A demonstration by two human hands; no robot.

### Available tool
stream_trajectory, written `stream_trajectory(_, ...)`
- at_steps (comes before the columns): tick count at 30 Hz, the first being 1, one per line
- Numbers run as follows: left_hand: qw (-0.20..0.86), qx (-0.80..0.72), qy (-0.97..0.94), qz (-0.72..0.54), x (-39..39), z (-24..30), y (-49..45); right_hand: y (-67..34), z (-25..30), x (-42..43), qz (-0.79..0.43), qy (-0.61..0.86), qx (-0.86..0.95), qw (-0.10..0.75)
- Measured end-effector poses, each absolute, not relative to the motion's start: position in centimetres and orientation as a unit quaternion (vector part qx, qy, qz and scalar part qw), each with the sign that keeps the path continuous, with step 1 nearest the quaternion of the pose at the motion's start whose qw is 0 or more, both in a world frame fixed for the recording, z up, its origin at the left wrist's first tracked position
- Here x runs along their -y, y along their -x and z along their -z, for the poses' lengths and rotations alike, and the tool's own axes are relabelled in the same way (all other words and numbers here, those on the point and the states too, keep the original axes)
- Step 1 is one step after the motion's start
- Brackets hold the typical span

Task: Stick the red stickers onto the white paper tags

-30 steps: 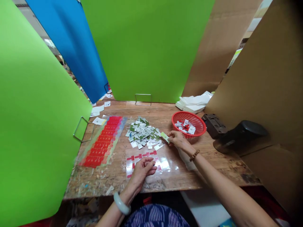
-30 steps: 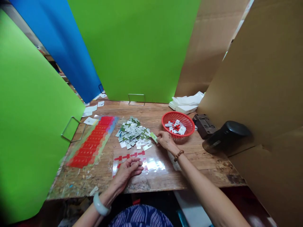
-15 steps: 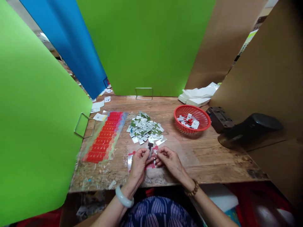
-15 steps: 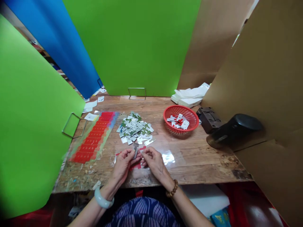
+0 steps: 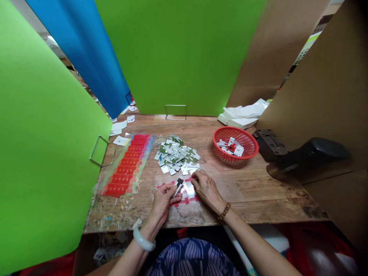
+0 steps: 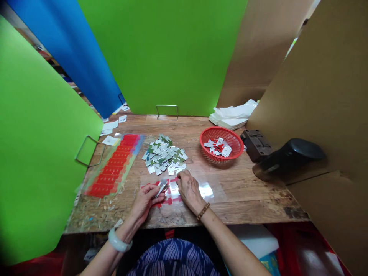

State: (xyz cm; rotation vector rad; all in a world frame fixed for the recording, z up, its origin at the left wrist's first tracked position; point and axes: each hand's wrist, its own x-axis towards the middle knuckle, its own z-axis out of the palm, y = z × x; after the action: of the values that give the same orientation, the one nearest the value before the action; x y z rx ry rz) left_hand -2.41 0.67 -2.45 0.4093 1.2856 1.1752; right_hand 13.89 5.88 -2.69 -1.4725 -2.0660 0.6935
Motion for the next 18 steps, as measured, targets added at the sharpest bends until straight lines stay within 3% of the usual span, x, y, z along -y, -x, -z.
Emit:
stream_trajectory(8, 0.624, -0.557, -0.180, -0.518, -0.9, 3.0, 2.5, -13.8, 2.7, -7.1, -0.276, 0.545, 0.764, 0.207)
stream_trajectory(18, 0.628, -0.551, -0.164, -0.525, -1.1, 2.9, 2.7, -13.4, 3.4, -5.6, -0.248, 0.529, 0.754, 0.300)
